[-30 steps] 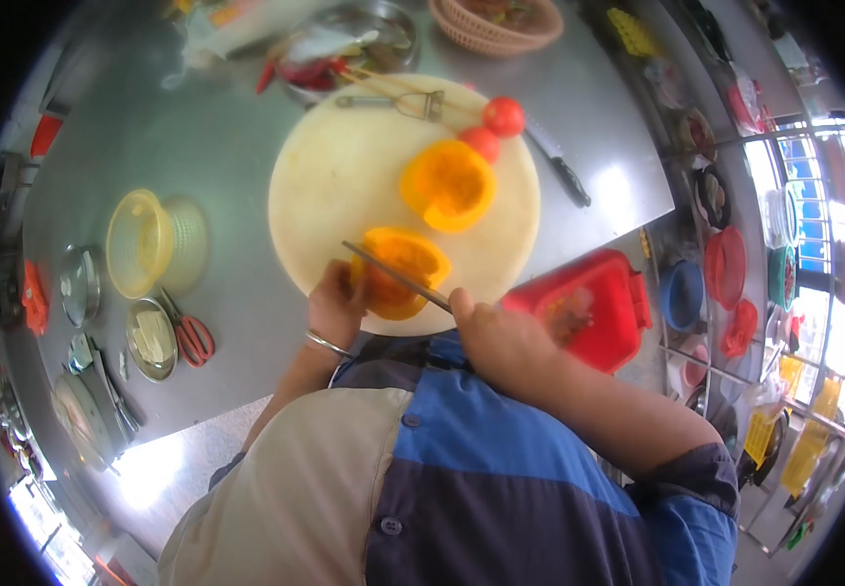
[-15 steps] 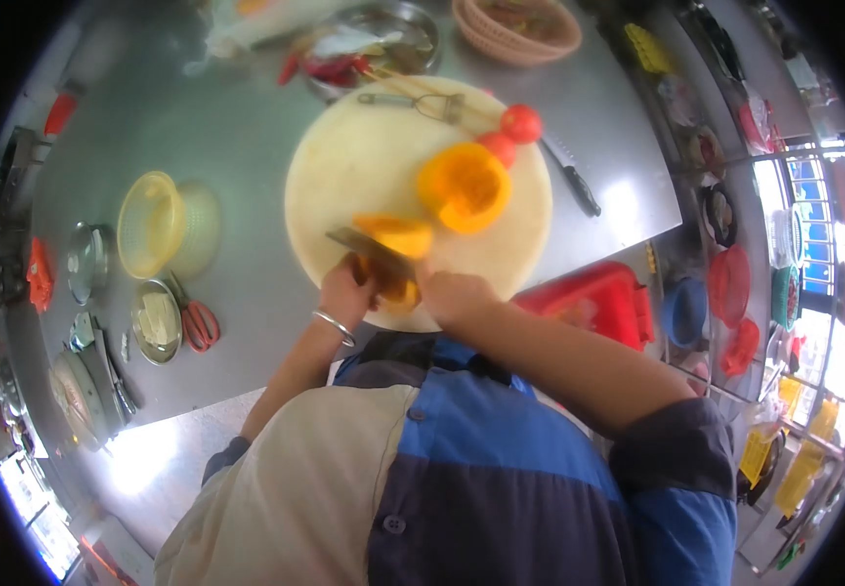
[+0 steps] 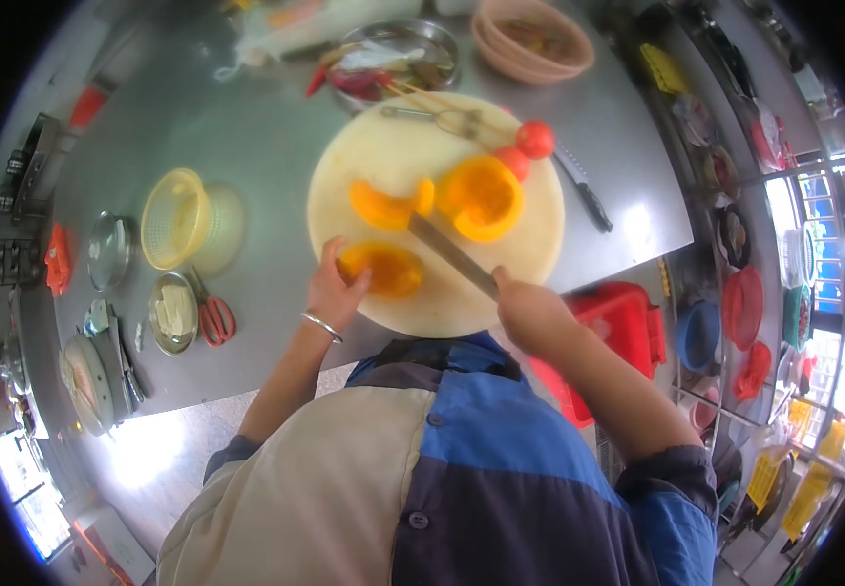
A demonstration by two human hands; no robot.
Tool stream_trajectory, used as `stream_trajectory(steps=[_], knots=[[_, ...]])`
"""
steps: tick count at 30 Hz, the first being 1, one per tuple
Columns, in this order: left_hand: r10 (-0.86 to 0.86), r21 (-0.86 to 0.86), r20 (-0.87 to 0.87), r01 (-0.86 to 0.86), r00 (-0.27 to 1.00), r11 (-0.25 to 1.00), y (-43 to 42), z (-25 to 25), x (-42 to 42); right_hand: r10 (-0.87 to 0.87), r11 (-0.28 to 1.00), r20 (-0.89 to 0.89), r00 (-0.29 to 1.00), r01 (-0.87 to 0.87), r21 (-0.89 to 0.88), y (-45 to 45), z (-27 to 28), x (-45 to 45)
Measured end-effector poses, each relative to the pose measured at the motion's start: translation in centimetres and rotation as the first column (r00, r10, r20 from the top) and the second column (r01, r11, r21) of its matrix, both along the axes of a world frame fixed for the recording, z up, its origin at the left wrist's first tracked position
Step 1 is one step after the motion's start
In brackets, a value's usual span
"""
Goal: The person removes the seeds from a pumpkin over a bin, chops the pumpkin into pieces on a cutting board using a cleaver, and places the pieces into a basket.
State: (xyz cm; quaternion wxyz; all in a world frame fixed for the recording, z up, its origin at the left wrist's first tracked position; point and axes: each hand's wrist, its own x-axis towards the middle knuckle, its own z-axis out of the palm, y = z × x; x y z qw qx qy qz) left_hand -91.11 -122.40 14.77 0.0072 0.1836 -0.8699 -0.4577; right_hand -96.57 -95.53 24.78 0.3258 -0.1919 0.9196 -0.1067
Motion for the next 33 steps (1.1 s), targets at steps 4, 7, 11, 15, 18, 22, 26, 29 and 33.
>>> stream_trajectory(steps=[4,7,11,15,18,22,26,29,33], knots=[[-0.050,-0.002,0.037,0.051,0.998,0.999,0.2,0.1,0.3,-0.055,0.997,-0.011,0.998,0.054,-0.059,0.4,1.4,1.4],[0.038,0.047,-0.069,-0.035,0.997,0.998,0.4,-2.3,0.8,-0.008,0.997,-0.060,0.998,0.003,-0.082,0.0,2.5,2.1],[0.101,0.140,-0.070,-0.090,0.992,0.986,-0.3,-3.7,0.6,0.103,0.980,-0.124,0.987,-0.122,-0.156,-0.6,3.8,2.5],[0.174,0.126,-0.038,-0.168,0.984,0.978,0.0,-3.1,0.6,0.147,0.979,-0.112,0.983,-0.160,-0.125,-1.7,3.2,2.2],[0.211,0.137,-0.067,-0.201,0.975,0.970,0.7,-1.6,0.6,0.135,0.979,-0.097,0.986,-0.148,-0.143,-2.4,2.1,2.1],[0.223,0.105,-0.110,-0.212,0.968,0.972,0.8,-2.4,0.9,0.126,0.979,-0.049,0.991,-0.132,-0.153,-3.5,1.6,1.8],[0.222,0.095,-0.151,-0.210,0.963,0.973,0.8,-2.9,1.2,0.118,0.988,0.002,0.993,-0.117,-0.098,-4.6,1.5,1.3],[0.214,0.073,-0.137,-0.205,0.967,0.976,0.6,-3.3,1.2,0.154,0.982,0.012,0.988,-0.152,-0.115,-5.1,1.2,1.0],[0.163,0.015,-0.047,-0.163,0.985,0.987,-0.1,-2.6,0.8,0.216,0.974,0.009,0.976,-0.215,-0.067,-6.5,1.7,0.2]])
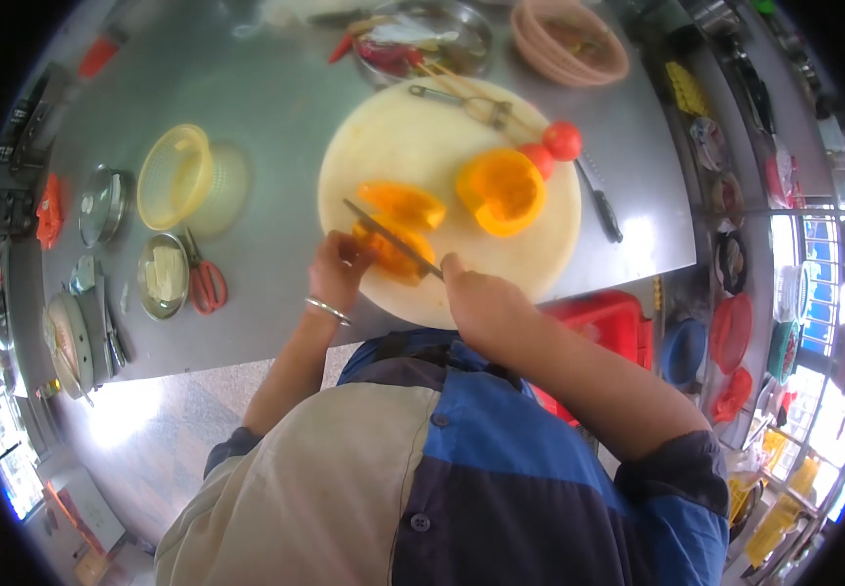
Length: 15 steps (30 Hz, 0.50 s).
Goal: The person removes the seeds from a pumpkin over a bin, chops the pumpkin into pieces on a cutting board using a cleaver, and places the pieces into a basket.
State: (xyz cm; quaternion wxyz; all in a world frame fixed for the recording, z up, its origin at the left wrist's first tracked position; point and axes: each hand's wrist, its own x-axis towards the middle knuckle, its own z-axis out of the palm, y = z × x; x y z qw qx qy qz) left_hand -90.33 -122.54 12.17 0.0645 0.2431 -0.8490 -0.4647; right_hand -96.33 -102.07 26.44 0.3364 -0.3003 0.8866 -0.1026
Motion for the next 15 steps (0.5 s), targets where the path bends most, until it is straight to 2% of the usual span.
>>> stream_trajectory(steps=[9,12,15], knots=[[-0.158,-0.039,0.281,0.175,0.947,0.984,-2.8,0.4,-1.7,0.049,0.998,0.034,0.998,-0.051,0.043,-3.8,-0.5,-2.9],[-0.190,0.066,0.447,0.179,0.874,0.982,-3.1,1.9,-2.2,0.066,0.996,0.068,0.995,-0.070,0.058,-4.7,-1.0,-3.3],[-0.192,0.190,0.414,0.122,0.890,0.974,-3.5,1.5,-2.0,0.053,0.998,0.102,0.993,-0.056,0.029,-4.6,-3.7,-3.2]])
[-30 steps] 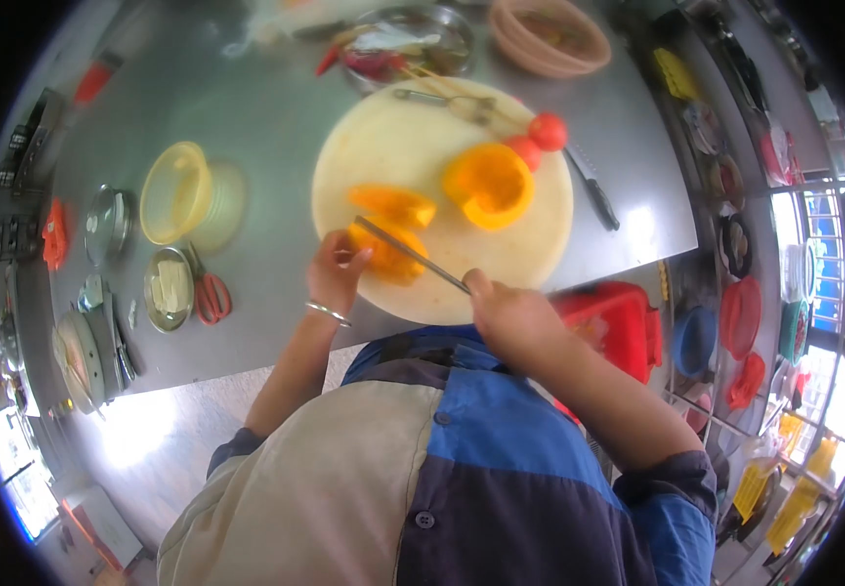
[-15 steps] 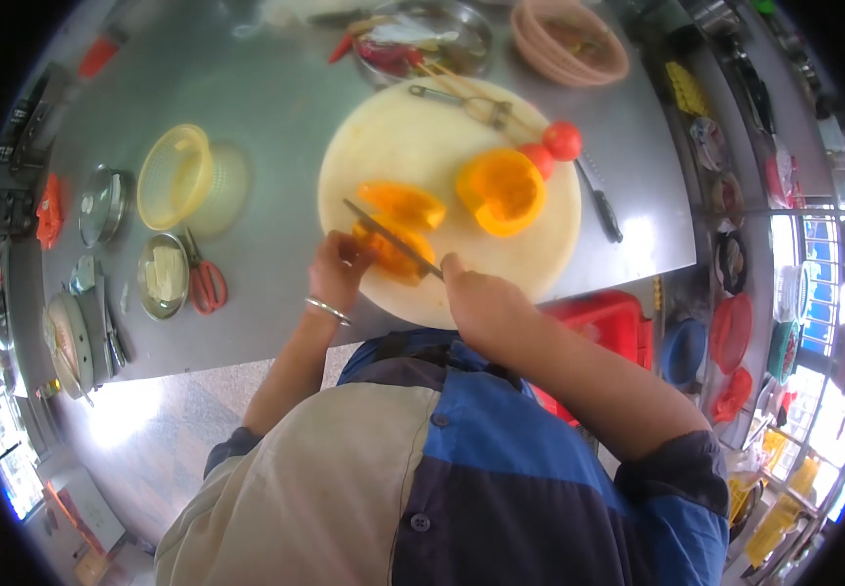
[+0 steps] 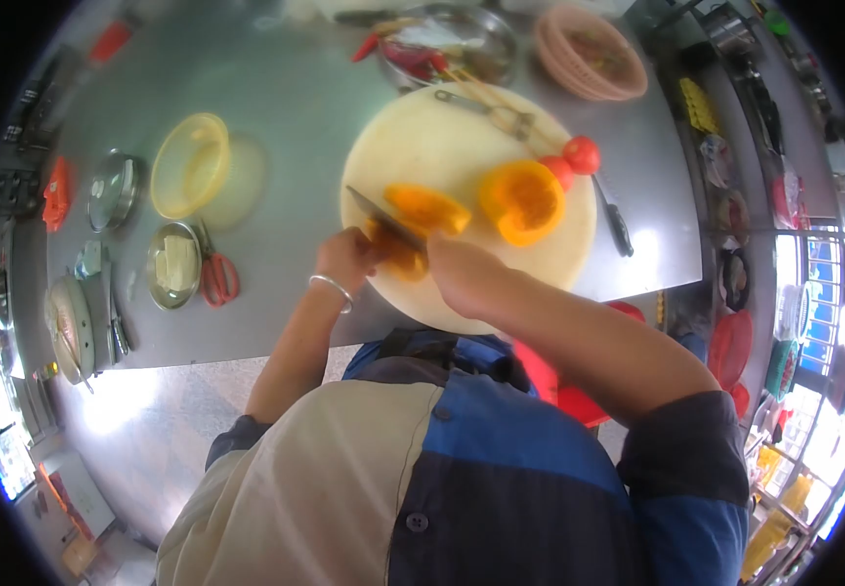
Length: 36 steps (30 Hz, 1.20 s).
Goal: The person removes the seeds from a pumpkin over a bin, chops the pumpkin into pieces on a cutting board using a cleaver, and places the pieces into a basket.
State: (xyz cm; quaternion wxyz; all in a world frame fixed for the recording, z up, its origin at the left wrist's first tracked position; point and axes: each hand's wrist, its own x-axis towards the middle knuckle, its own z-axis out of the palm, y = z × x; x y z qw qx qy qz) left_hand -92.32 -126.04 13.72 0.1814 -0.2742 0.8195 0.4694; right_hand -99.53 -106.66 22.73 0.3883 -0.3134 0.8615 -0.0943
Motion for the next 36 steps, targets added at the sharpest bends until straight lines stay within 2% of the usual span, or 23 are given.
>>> stream_trajectory(steps=[3,6,8,11,13,16,19,22,25,28,30,31,32,33,34,35,36], knots=[[-0.040,-0.126,-0.069,0.031,0.997,0.992,0.2,-0.5,0.4,-0.050,0.998,-0.026,0.998,0.049,-0.036,0.2,-1.7,0.8],[0.037,-0.186,-0.374,-0.114,0.927,0.976,1.1,-1.1,1.1,-0.085,0.996,-0.057,0.995,0.084,-0.019,1.1,-2.1,1.9],[0.031,-0.120,-0.294,-0.070,0.955,0.990,1.6,-2.3,0.3,-0.096,0.995,-0.061,0.993,0.094,-0.036,0.5,-2.1,1.7],[0.055,-0.070,-0.250,-0.075,0.967,0.995,1.4,0.2,0.2,-0.121,0.988,-0.073,0.990,0.113,-0.107,1.1,-2.4,1.8],[-0.063,-0.227,-0.325,-0.013,0.944,0.974,1.8,-0.9,0.5,-0.161,0.984,-0.064,0.985,0.154,-0.093,2.0,-2.0,2.2],[-0.114,-0.212,-0.369,0.036,0.922,0.977,2.1,0.4,0.9,-0.188,0.981,-0.124,0.974,0.182,-0.063,4.6,-1.7,2.4],[0.077,-0.202,-0.602,-0.245,0.795,0.948,2.3,-1.0,1.6,-0.253,0.967,-0.183,0.950,0.243,-0.078,6.7,-1.6,2.3],[0.003,-0.350,-0.581,-0.253,0.814,0.902,2.5,-0.8,2.8,-0.273,0.956,-0.270,0.923,0.228,-0.187,8.8,-2.8,2.0],[-0.154,-0.317,-0.454,0.002,0.878,0.948,3.9,-2.0,5.0,-0.311,0.942,-0.240,0.920,0.265,-0.203,9.5,-3.4,2.0],[-0.297,-0.192,-0.512,0.229,0.806,0.954,2.2,-1.9,6.1,-0.319,0.940,-0.182,0.930,0.286,-0.186,9.7,-3.4,2.6],[-0.269,-0.426,-0.434,0.068,0.860,0.902,-2.5,-2.1,4.5,-0.312,0.944,-0.186,0.932,0.282,-0.170,9.8,-3.5,2.6],[-0.053,-0.385,-0.396,-0.113,0.917,0.916,-5.5,-0.7,3.6,-0.313,0.945,-0.186,0.932,0.285,-0.162,9.8,-3.6,2.7],[-0.031,-0.549,-0.461,-0.258,0.887,0.795,-9.4,-1.6,2.0,-0.317,0.943,-0.185,0.930,0.288,-0.170,9.9,-3.7,2.9],[-0.002,-0.725,-0.340,-0.260,0.941,0.638,-13.9,-2.0,0.4,-0.324,0.939,-0.184,0.928,0.293,-0.177,9.9,-3.8,2.9],[0.051,-0.864,-0.226,-0.224,0.973,0.451,-17.6,-2.2,-0.6,-0.334,0.936,-0.185,0.924,0.301,-0.184,10.0,-3.9,2.9],[0.105,-0.961,-0.022,-0.050,0.994,0.272,-19.6,-1.4,-0.8,-0.347,0.932,-0.183,0.920,0.315,-0.181,9.8,-3.9,3.0],[0.122,-0.941,0.081,0.035,0.989,0.338,-21.7,-1.7,-0.6,-0.360,0.928,-0.182,0.915,0.331,-0.173,9.5,-3.7,3.2]])
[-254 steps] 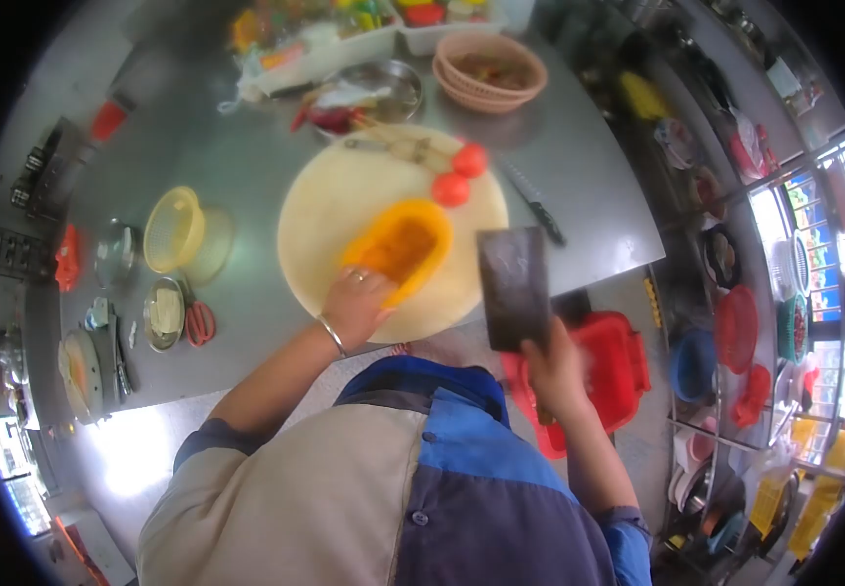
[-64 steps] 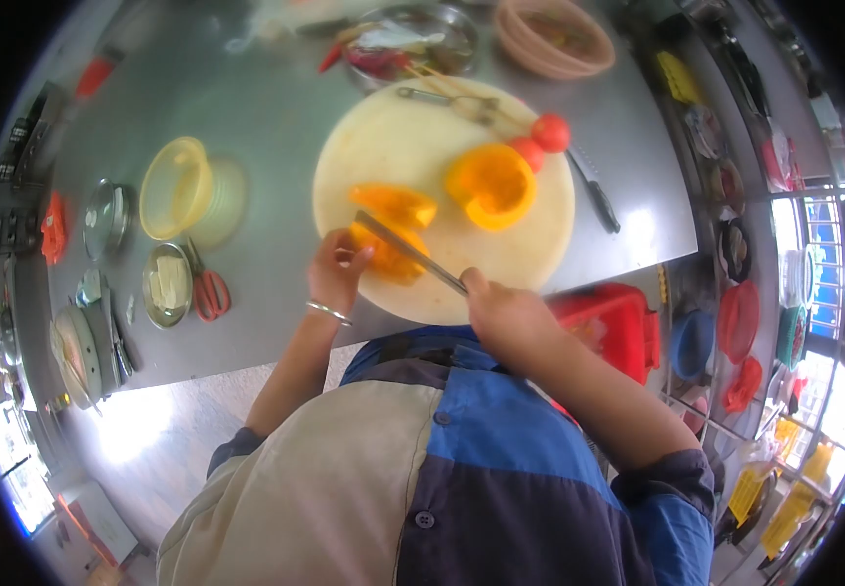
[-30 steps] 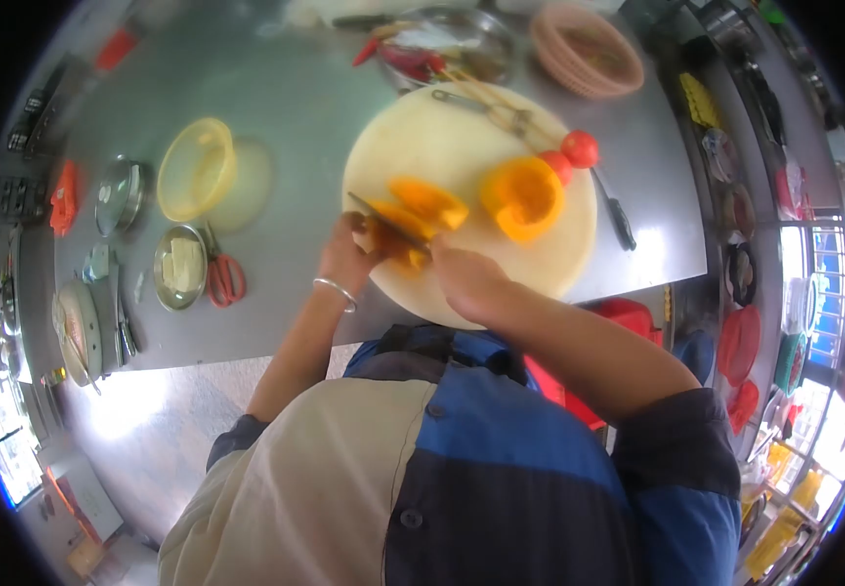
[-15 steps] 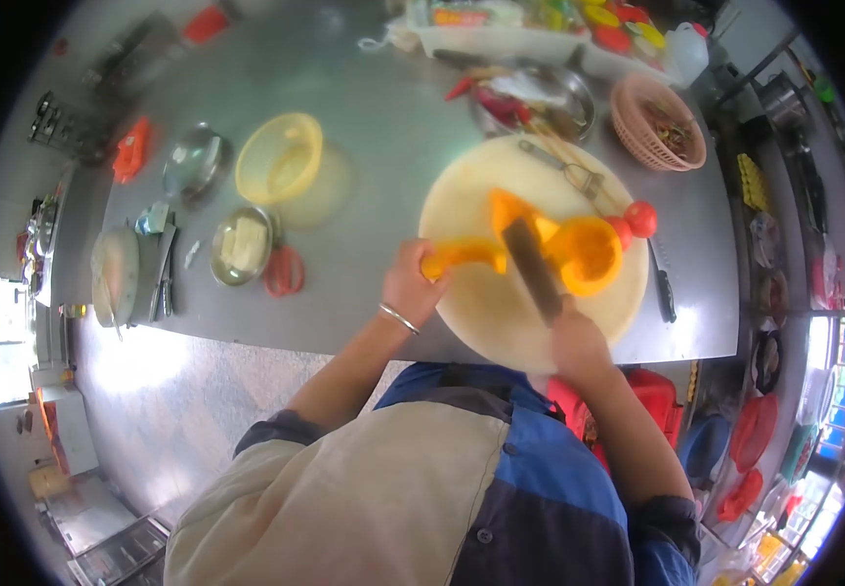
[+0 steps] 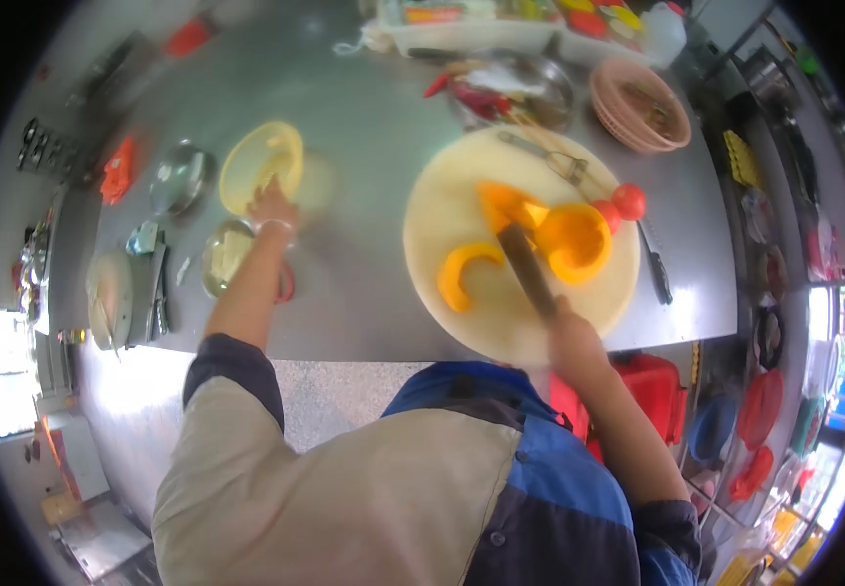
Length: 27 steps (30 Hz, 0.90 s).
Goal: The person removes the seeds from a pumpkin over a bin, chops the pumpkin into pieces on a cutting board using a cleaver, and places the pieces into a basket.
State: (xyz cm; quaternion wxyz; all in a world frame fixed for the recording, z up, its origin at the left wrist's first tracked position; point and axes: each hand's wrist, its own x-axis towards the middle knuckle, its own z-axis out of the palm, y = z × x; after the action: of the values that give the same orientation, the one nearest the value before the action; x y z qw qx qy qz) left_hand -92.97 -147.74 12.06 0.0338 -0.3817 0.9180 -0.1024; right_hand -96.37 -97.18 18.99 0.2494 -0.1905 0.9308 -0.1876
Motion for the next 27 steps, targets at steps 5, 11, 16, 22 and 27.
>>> stream_trajectory(steps=[5,11,16,22,27], knots=[[-0.221,0.320,0.067,0.188,0.973,0.928,2.3,0.0,0.6,-0.031,0.999,-0.003,1.000,0.031,0.013,-0.1,1.0,0.5],[-0.404,0.450,-0.233,0.466,0.885,0.762,15.2,0.5,7.2,0.019,0.995,-0.113,0.993,-0.030,-0.094,0.0,0.7,0.8],[-0.201,0.547,-0.641,0.625,0.741,0.558,22.1,2.3,4.7,0.046,0.994,-0.101,0.994,-0.056,-0.095,-0.1,1.1,0.6],[-0.082,0.649,-0.581,0.522,0.810,0.553,26.7,0.6,2.6,0.057,0.998,-0.034,0.998,-0.058,-0.017,-3.3,4.4,0.5],[0.079,0.768,-0.514,0.418,0.854,0.485,29.0,1.1,3.9,0.038,0.997,0.068,0.997,-0.042,0.060,-4.6,5.0,0.3]])
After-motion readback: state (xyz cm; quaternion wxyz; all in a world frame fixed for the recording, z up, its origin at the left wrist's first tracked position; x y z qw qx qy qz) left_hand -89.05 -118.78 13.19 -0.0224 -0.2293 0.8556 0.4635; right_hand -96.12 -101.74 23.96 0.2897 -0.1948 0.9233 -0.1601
